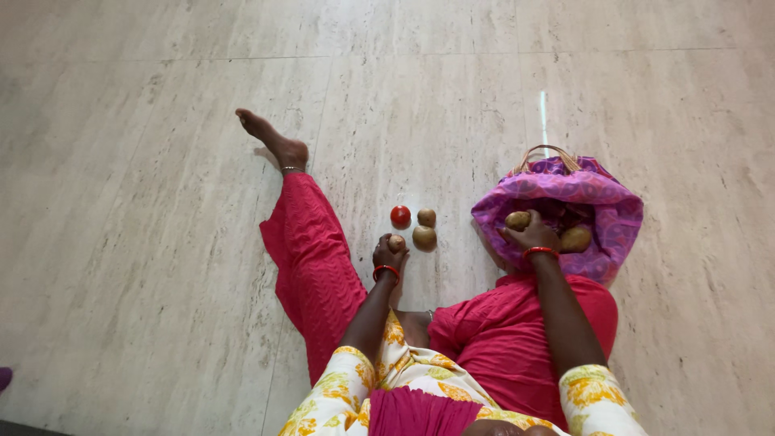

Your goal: The person sits on the floor and peels potatoes and an eggplant using a small knife. They place the peeled items on the floor next to a bag of vegetables.

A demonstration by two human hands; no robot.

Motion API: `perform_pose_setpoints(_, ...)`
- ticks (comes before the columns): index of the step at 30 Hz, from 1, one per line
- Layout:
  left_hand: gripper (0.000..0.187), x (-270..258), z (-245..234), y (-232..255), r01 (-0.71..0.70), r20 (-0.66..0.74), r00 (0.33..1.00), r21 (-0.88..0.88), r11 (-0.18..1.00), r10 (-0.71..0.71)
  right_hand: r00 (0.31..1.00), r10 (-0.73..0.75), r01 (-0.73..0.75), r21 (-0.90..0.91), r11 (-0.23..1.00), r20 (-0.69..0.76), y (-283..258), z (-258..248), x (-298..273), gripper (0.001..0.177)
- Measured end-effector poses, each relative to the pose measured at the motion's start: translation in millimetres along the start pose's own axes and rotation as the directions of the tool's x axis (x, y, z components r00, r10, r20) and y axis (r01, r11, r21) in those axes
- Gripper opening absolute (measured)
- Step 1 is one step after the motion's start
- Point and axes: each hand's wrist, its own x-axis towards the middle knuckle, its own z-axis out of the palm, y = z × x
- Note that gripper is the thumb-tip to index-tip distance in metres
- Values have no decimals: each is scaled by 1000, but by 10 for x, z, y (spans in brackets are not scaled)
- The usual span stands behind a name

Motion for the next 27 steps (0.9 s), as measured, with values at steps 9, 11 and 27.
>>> perform_pose_setpoints(9,69,-83,34,61,-166,3,986,42,985,166,973,-232,223,238,945,12,-559,477,-1356,86)
perform_pose_setpoints(11,65,-77,27,57,-133,-8,991,53,990,134,976,-197,174,206,963,97,-678,525,-1614,88)
perform_pose_setpoints(27,67,-301,35,46,17,77,997,-391,920,15,920,-352,313,220,924,173,-802,807,-1680,89)
